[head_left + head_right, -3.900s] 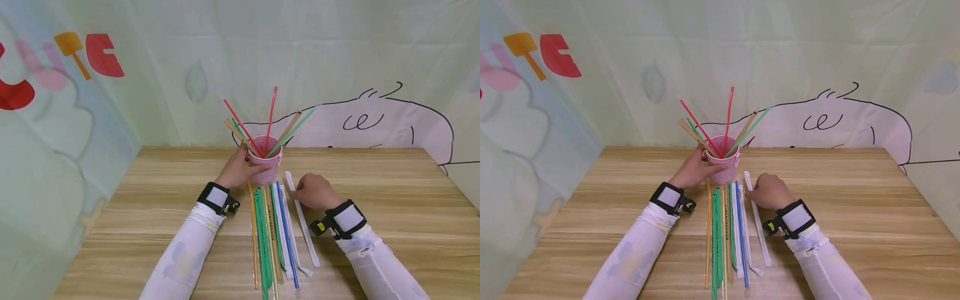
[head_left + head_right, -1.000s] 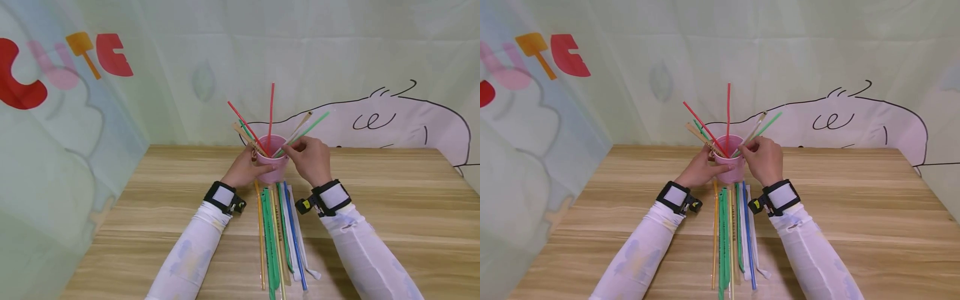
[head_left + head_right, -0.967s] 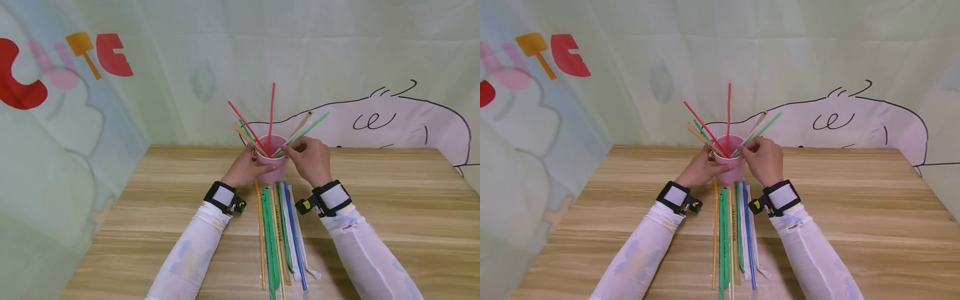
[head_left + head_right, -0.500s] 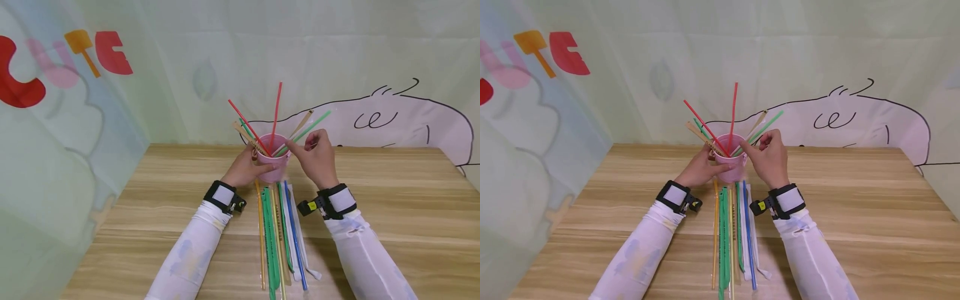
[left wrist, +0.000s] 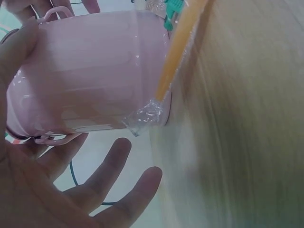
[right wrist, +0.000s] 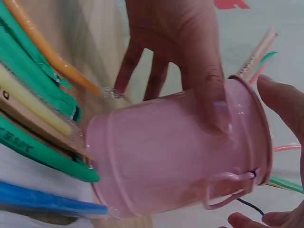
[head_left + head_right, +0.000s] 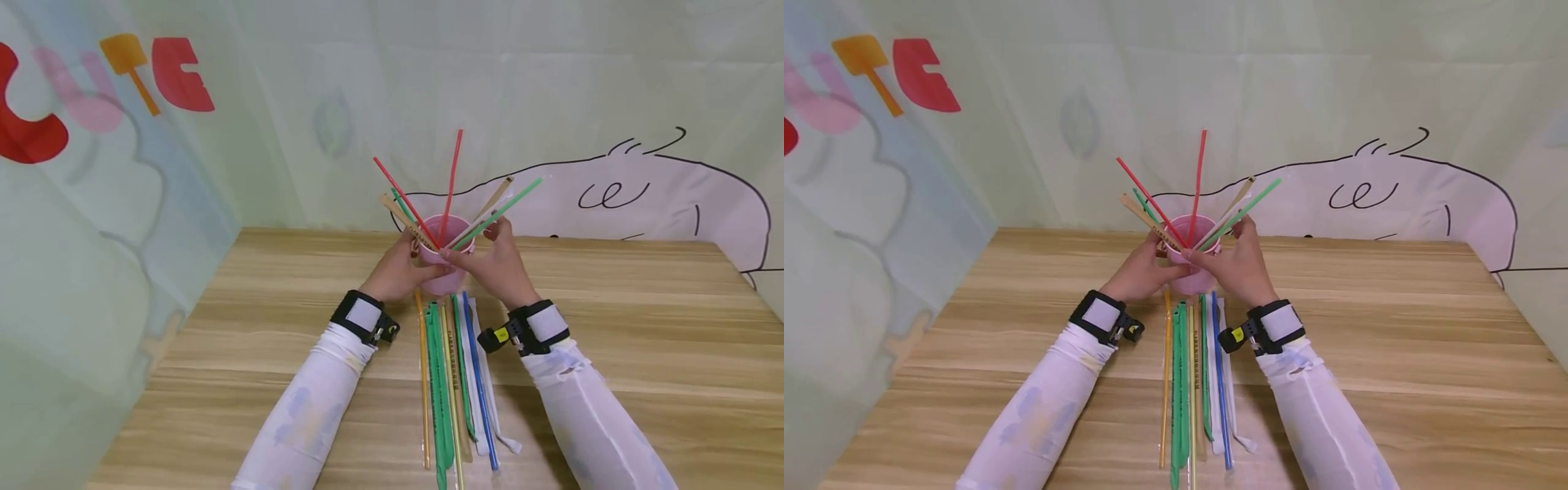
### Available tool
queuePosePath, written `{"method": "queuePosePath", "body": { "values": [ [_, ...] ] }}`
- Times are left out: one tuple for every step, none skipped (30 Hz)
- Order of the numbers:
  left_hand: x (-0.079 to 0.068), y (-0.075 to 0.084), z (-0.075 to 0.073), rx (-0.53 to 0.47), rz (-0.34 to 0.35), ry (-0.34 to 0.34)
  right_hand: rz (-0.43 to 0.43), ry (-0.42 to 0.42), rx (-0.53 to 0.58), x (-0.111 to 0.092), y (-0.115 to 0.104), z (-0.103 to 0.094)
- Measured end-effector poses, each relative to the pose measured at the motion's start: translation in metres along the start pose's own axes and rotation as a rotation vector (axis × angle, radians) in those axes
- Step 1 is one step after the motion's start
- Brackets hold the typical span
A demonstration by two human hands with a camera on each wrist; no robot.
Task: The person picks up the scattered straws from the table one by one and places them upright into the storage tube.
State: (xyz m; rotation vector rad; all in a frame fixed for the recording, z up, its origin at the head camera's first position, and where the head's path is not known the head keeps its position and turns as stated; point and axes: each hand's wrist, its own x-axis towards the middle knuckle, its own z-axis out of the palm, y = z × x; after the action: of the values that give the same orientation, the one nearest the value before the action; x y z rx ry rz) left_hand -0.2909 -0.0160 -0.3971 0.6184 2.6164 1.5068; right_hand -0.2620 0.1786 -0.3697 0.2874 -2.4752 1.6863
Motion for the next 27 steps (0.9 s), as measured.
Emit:
{"method": "queuePosePath", "body": {
  "values": [
    [0.001, -0.001, 0.000, 0.008, 0.003, 0.001, -0.008, -0.008, 0.002, 0.002, 0.006, 0.002],
    [0.001, -0.001, -0.001, 0.019, 0.003, 0.001, -0.018, -0.015, 0.003, 0.004, 0.011, 0.004],
    [0.001, -0.001, -0.001, 0.029, 0.004, 0.001, -0.026, -0.022, 0.007, 0.004, 0.013, 0.005],
    [0.002, -0.001, -0.001, 0.039, 0.007, 0.001, -0.035, -0.027, 0.012, 0.005, 0.016, 0.006],
    [0.002, -0.002, -0.002, 0.050, 0.004, 0.000, -0.046, -0.037, 0.021, 0.006, 0.018, 0.008],
    [0.002, -0.002, -0.002, 0.061, 0.000, -0.001, -0.053, -0.049, 0.027, 0.006, 0.019, 0.009],
    [0.002, -0.002, -0.002, 0.071, -0.002, 0.000, -0.060, -0.059, 0.033, 0.006, 0.020, 0.010],
    [0.002, -0.002, -0.002, 0.075, -0.005, -0.002, -0.058, -0.068, 0.037, 0.006, 0.021, 0.011],
    [0.002, -0.002, -0.002, 0.081, -0.006, -0.002, -0.055, -0.079, 0.037, 0.006, 0.022, 0.012],
    [0.002, -0.002, -0.002, 0.083, -0.008, -0.002, -0.050, -0.088, 0.035, 0.005, 0.022, 0.013],
    [0.002, -0.002, -0.002, 0.083, -0.008, -0.003, -0.048, -0.098, 0.040, 0.005, 0.021, 0.014],
    [0.002, -0.003, -0.002, 0.083, -0.006, -0.003, -0.045, -0.107, 0.041, 0.004, 0.020, 0.015],
    [0.003, -0.003, -0.002, 0.082, -0.003, -0.003, -0.040, -0.114, 0.045, 0.003, 0.018, 0.015],
    [0.003, -0.003, -0.002, 0.079, 0.001, -0.003, -0.037, -0.123, 0.050, 0.001, 0.015, 0.016],
    [0.003, -0.003, -0.002, 0.076, 0.005, -0.003, -0.041, -0.134, 0.055, -0.001, 0.012, 0.016],
    [0.003, -0.003, -0.001, 0.073, 0.007, -0.002, -0.046, -0.143, 0.064, -0.003, 0.008, 0.016],
    [0.004, -0.004, -0.001, 0.070, 0.009, -0.002, -0.049, -0.153, 0.072, -0.005, 0.004, 0.016],
    [0.004, -0.004, -0.001, 0.068, 0.009, -0.002, -0.054, -0.164, 0.077, -0.006, 0.001, 0.016],
    [0.004, -0.004, -0.001, 0.066, 0.010, -0.003, -0.056, -0.173, 0.082, -0.008, -0.002, 0.016],
    [0.004, -0.004, -0.001, 0.065, 0.009, -0.003, -0.059, -0.180, 0.085, -0.009, -0.005, 0.016],
    [0.004, -0.005, -0.001, 0.065, 0.008, -0.003, -0.060, -0.189, 0.086, -0.010, -0.006, 0.017],
    [0.003, -0.005, -0.001, 0.069, 0.005, -0.003, -0.061, -0.195, 0.087, -0.010, -0.007, 0.017],
    [0.003, -0.005, -0.001, 0.073, 0.001, -0.002, -0.064, -0.203, 0.090, -0.010, -0.007, 0.018],
    [0.003, -0.005, -0.001, 0.077, -0.004, 0.000, -0.068, -0.211, 0.096, -0.010, -0.007, 0.018],
    [0.003, -0.005, -0.002, 0.083, -0.010, 0.001, -0.070, -0.217, 0.101, -0.010, -0.007, 0.019],
    [0.002, -0.006, -0.002, 0.088, -0.016, 0.004, -0.073, -0.221, 0.107, -0.010, -0.007, 0.019],
    [0.002, -0.006, -0.002, 0.092, -0.020, 0.005, -0.076, -0.225, 0.110, -0.009, -0.007, 0.019]
  ]
}}
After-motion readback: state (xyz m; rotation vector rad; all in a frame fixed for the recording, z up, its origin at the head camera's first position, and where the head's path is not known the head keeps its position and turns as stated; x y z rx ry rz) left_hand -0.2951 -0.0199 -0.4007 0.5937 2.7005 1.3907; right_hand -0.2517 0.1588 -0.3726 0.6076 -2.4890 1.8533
